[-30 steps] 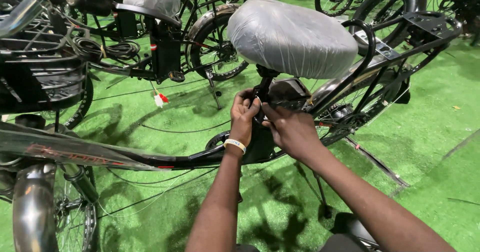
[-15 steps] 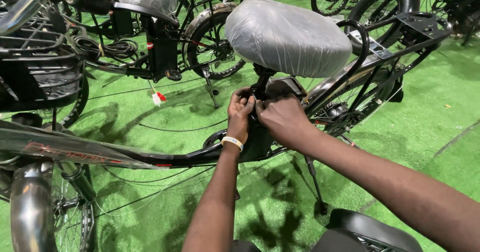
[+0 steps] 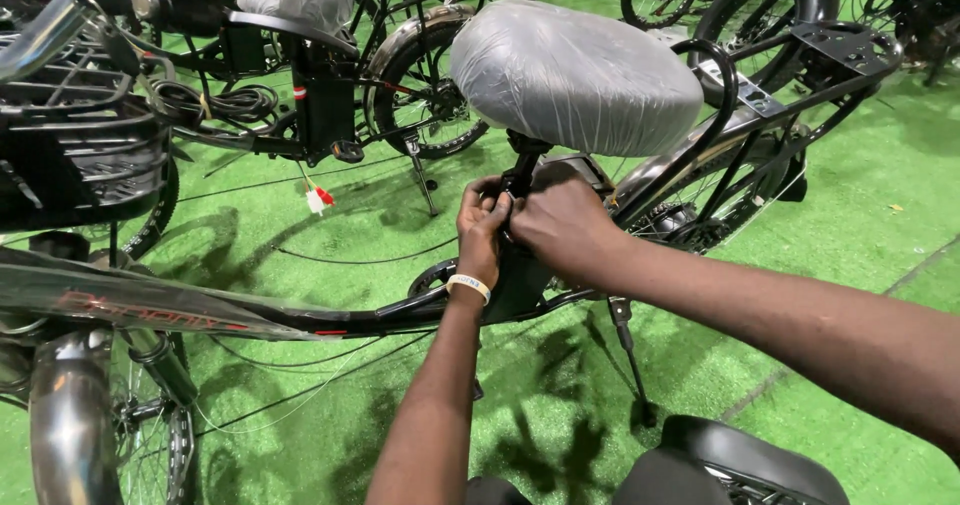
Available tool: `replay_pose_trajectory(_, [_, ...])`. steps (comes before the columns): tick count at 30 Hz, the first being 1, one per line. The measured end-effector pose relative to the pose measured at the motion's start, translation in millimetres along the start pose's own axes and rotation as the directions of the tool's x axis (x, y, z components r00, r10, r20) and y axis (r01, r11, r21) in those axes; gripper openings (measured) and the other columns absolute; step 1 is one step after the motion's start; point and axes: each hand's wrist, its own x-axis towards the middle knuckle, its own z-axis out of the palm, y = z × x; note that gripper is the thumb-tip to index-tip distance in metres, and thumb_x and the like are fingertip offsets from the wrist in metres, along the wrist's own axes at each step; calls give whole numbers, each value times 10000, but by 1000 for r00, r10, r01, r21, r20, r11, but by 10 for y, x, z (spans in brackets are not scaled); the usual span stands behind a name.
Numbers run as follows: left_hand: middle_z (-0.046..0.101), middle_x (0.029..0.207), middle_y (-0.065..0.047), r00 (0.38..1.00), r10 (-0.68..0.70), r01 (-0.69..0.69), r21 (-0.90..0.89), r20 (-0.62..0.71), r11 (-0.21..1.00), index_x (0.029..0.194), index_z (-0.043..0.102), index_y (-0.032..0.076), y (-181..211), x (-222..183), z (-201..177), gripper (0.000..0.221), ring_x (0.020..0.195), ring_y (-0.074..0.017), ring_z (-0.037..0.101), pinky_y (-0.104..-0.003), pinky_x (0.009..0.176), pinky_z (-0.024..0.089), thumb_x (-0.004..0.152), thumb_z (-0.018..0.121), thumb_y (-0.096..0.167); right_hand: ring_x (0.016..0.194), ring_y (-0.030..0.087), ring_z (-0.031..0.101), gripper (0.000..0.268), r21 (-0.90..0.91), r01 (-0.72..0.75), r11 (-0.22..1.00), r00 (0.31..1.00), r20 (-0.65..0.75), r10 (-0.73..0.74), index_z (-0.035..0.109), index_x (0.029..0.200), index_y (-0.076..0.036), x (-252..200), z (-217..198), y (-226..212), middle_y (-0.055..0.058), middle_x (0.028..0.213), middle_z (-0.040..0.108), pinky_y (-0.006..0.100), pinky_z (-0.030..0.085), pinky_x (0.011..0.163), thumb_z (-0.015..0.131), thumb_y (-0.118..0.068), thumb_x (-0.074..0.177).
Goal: The person is seen attempting to install a bicycle seat onto a frame, then moves to a basket to sort through various tools including bolt cutters and a drill.
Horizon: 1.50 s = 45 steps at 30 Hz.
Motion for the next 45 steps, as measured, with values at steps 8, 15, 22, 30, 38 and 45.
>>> replay_pose_trajectory(8, [653, 1058, -95, 1000, 19, -20, 67, 7, 998, 1152, 542, 72, -64, 84, -88, 233, 958, -176, 647, -300, 824, 559, 928, 605, 64, 689, 346, 701, 131, 383, -197, 903, 975, 170, 140, 676, 901, -81, -215, -56, -16, 146, 700, 695, 465, 541, 578, 649, -124, 780])
replay_pose_trajectory(15, [654, 1064, -78, 1000, 6, -6, 83, 4, 997, 1157, 545, 82, -49, 73, -77, 237, 957, -155, 641, -294, 833, 550, 929, 612, 78, 778, 344, 703, 295, 283, -176, 943, 970, -115, 216, 653, 1100, -205, -287, -513, -47, 82, 859, 709, 520, 511, 711, 538, -353, 872])
replay_pose_trajectory(22, [631, 1109, -63, 1000, 18, -16, 97, -19, 995, 1143, 543, 103, -112, 103, -48, 217, 1012, -146, 599, -300, 888, 510, 937, 593, 61, 610, 286, 685, 297, 263, -122, 957, 903, -370, 217, 643, 1031, -182, -325, 250, 42, 59, 683, 672, 407, 517, 552, 528, -423, 901])
replay_pose_trajectory(30, [631, 1116, -90, 999, 11, -9, 72, -35, 997, 1128, 535, 87, -90, 78, -17, 210, 1036, -163, 594, -306, 911, 496, 932, 574, 24, 672, 277, 706, 243, 657, -58, 752, 757, -463, 462, 740, 1024, -261, -271, 561, -46, 61, 747, 728, 349, 527, 559, 659, -417, 856])
replay_pose_trajectory(38, [611, 1138, -76, 999, 37, -36, 65, -23, 997, 1149, 526, 117, 44, -19, 176, 225, 1093, -175, 564, -334, 966, 459, 938, 574, 57, 854, 208, 705, 241, 975, -56, 216, 588, -142, 796, 775, 1024, -242, -160, 431, -398, 81, 814, 741, 321, 531, 697, 761, -213, 785])
replay_pose_trajectory(45, [608, 1154, -84, 999, 47, -45, 87, -18, 995, 1152, 516, 110, -29, -3, 90, 222, 1106, -182, 556, -339, 982, 442, 941, 562, 60, 956, 136, 624, 244, 992, 109, -68, 528, 0, 849, 742, 1101, -140, -87, 525, -596, 87, 976, 754, 349, 514, 846, 680, -159, 866])
